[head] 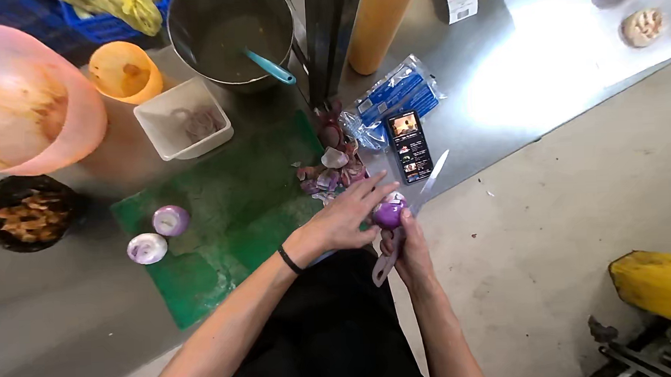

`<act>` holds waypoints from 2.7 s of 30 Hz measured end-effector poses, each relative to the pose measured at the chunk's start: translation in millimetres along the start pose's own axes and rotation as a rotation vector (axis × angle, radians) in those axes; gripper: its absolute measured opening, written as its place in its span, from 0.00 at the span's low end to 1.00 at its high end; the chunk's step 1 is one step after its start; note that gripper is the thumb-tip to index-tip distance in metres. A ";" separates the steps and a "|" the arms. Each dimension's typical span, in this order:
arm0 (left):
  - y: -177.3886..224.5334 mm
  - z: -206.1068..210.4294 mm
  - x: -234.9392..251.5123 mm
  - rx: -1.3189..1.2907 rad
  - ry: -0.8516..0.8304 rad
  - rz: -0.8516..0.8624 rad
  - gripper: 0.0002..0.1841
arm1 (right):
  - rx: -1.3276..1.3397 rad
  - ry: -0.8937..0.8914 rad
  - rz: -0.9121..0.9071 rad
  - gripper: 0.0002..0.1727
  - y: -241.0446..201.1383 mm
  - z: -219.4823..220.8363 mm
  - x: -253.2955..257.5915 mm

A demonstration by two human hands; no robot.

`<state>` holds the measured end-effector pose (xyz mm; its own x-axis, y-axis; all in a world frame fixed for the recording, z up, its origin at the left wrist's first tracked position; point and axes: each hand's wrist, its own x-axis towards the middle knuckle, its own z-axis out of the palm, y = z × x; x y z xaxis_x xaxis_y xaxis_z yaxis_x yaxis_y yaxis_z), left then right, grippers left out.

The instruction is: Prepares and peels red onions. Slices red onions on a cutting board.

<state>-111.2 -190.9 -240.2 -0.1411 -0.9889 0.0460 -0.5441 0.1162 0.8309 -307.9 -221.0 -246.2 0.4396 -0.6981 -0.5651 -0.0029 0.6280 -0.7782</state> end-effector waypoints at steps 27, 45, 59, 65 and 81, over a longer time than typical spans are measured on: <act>-18.5 -14.5 -200.2 -0.226 0.709 -0.796 0.38 | -0.860 0.125 -0.304 0.33 -57.4 -69.0 95.0; -21.5 -14.2 -208.9 -0.309 0.790 -0.846 0.36 | -0.636 0.106 -0.371 0.32 -64.8 -71.6 106.1; -23.5 -12.5 -204.3 -0.318 0.774 -0.823 0.36 | -0.791 0.185 -0.500 0.32 -50.5 -82.5 90.2; -23.4 -11.0 -202.7 -0.341 0.771 -0.786 0.37 | -0.780 0.188 -0.477 0.31 -49.7 -79.4 89.5; -33.3 -5.6 -197.4 -0.178 0.777 -0.694 0.40 | -0.694 0.290 -0.461 0.25 -36.8 -58.6 61.4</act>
<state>-60.5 -0.1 -273.8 0.7570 -0.6281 -0.1800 -0.1646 -0.4499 0.8778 -333.4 -307.1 -268.3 0.2866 -0.9495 -0.1278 -0.4681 -0.0224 -0.8834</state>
